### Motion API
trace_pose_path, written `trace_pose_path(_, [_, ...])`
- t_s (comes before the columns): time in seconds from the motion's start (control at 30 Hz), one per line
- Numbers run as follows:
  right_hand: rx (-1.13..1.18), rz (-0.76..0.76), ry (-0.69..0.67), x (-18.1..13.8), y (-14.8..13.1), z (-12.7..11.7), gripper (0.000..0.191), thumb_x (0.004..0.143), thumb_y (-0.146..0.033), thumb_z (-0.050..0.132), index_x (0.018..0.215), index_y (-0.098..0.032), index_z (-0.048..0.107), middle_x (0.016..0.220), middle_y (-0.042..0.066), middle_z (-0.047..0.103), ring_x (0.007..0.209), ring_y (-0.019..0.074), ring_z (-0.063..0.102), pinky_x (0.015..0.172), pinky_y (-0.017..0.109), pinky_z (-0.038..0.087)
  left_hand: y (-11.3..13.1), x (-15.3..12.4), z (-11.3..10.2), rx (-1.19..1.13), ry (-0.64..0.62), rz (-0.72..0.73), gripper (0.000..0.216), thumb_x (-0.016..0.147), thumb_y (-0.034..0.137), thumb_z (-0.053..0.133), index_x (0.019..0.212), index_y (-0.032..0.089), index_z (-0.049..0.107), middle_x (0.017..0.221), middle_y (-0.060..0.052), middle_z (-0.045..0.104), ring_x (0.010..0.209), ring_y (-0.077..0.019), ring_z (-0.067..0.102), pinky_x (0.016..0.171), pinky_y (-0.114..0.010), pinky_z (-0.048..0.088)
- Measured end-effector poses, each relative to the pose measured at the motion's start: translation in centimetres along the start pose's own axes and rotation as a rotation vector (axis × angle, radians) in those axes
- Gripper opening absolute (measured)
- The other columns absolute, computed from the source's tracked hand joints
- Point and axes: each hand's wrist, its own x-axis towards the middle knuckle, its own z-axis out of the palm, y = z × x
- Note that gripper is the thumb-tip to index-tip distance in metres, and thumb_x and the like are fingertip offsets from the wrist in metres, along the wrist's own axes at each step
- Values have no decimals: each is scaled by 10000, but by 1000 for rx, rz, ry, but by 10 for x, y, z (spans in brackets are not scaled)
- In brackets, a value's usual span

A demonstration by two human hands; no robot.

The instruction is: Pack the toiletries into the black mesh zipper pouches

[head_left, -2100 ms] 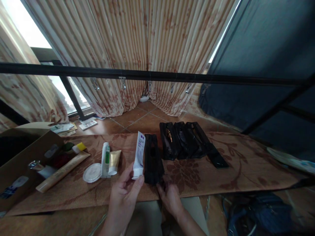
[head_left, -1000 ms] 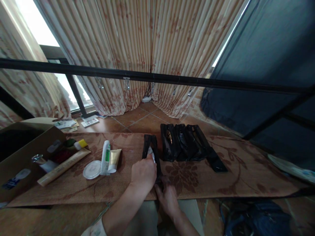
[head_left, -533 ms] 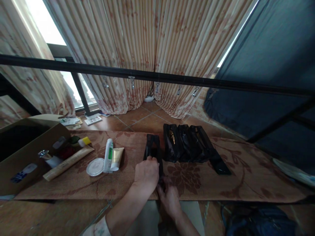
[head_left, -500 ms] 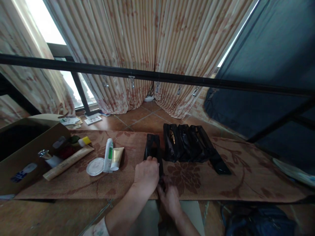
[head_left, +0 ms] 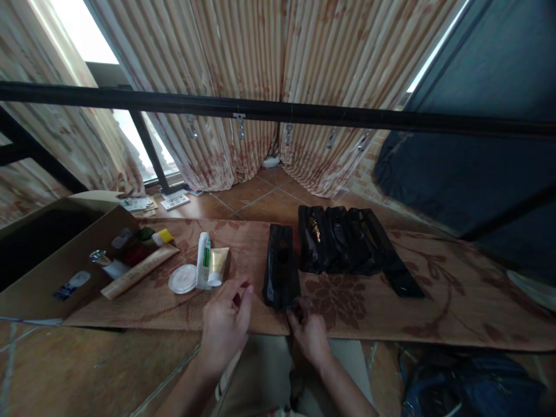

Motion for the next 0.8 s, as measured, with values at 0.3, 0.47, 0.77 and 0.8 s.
trace_pose_path(0.3, [-30, -20, -22, -1, 7, 2, 268, 879, -365, 463, 993, -169, 606, 923, 75, 635, 757, 176, 594, 689, 282, 445, -89, -9, -17, 90, 250, -373, 327, 780, 373, 558, 1010, 158, 647, 818, -57, 687, 702, -191, 641, 674, -282, 489])
trace_pose_path(0.47, [-47, -19, -25, -2, 10, 3, 283, 878, -404, 467, 974, -173, 598, 889, 70, 634, 760, 186, 596, 669, 283, 437, -114, 1, -37, 224, 372, -429, 424, 785, 368, 537, 1138, 136, 581, 975, -104, 656, 825, -223, 637, 785, -353, 504])
trace_pose_path(0.77, [-52, 0, -29, -2, 14, 5, 338, 876, -463, 456, 977, -173, 597, 885, 75, 655, 692, 180, 605, 596, 276, 425, -161, 29, -42, 228, 131, -227, 865, 631, 210, 643, 1411, 84, 292, 1408, -209, 411, 1312, -343, 387, 1086, -479, 316])
trace_pose_path(0.8, [-52, 6, -33, -2, 13, 5, 333, 876, -461, 455, 969, -175, 597, 881, 75, 657, 696, 182, 608, 599, 276, 426, -164, 32, -41, 216, 111, -226, 875, 633, 235, 661, 1414, 98, 291, 1405, -201, 421, 1307, -343, 395, 1084, -477, 318])
